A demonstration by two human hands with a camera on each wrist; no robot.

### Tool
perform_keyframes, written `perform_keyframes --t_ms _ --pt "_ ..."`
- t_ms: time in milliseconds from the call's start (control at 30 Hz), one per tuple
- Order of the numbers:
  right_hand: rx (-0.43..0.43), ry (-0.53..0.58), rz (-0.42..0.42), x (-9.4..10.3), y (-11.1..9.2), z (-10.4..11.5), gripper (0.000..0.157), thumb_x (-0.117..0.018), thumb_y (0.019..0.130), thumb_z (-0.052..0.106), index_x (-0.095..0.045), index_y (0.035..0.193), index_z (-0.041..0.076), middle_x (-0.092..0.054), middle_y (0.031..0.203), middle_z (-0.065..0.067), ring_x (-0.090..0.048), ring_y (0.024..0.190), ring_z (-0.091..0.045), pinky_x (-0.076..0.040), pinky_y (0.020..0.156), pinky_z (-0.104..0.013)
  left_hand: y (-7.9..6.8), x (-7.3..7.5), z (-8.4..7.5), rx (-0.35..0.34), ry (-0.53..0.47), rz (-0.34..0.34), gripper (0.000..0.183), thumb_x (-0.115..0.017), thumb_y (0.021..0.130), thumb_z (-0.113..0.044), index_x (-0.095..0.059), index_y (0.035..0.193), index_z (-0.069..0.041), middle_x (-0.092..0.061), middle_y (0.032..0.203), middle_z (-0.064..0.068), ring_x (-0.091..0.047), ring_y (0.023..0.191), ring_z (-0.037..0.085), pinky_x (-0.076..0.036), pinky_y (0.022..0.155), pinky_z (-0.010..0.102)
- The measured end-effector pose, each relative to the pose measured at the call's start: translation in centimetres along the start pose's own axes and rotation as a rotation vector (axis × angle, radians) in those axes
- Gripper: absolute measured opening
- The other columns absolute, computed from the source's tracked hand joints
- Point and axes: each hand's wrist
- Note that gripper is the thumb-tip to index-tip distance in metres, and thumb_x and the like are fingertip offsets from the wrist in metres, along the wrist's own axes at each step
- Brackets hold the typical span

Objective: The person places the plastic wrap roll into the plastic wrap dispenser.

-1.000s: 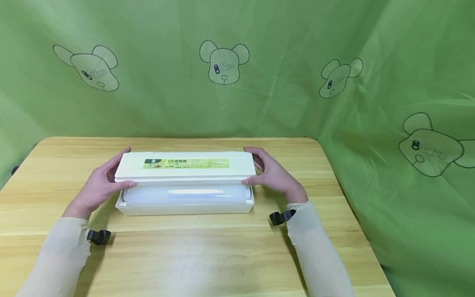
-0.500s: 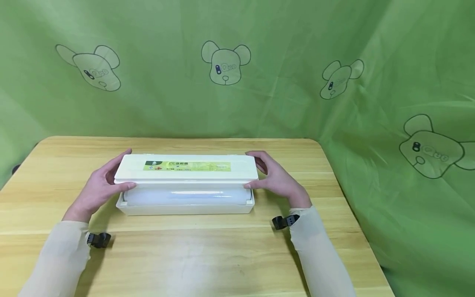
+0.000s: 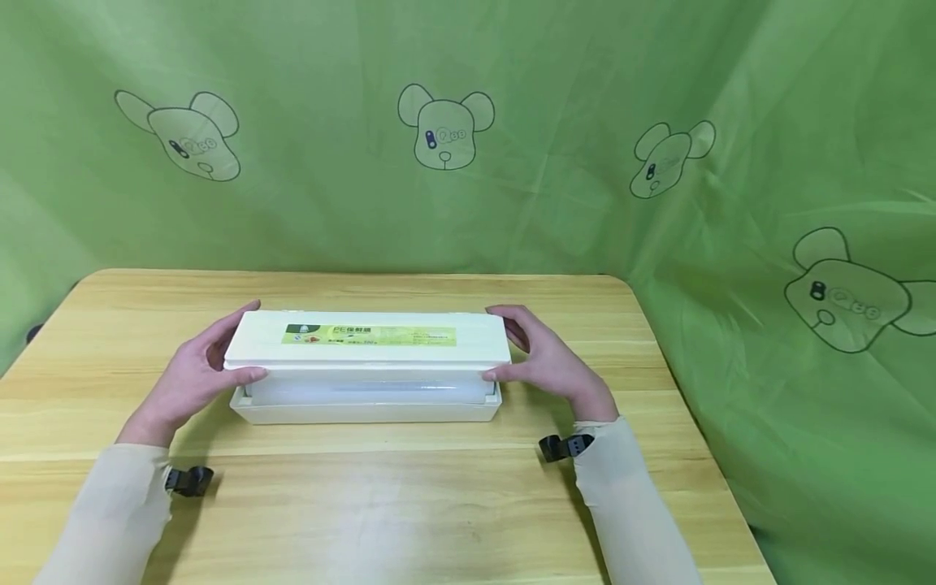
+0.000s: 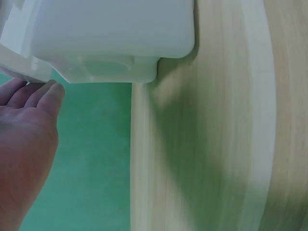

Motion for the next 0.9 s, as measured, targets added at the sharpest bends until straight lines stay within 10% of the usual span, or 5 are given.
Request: perform_keyframes --t_ms 900 --pt "0.023 -0.035 0.013 -0.24 -1.09 -0.14 0.088 -0.088 0.069 0.001 -0.039 0.142 0.0 -0.043 0.142 -0.013 -0.038 0.135 -0.028 -0.026 0.116 -0.036 -0.92 -0.35 0.56 -0.011 -0.01 0.015 0.095 -0.086 0.073 -0.005 -0.033 0.152 -0.007 -0.039 0.149 0.017 -0.034 0.138 0.033 -0.033 0.104 0.012"
Point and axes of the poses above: each hand's wrist, its own y-axis towards the middle knuckle, its own x-axis out of the back of the hand, z = x × y
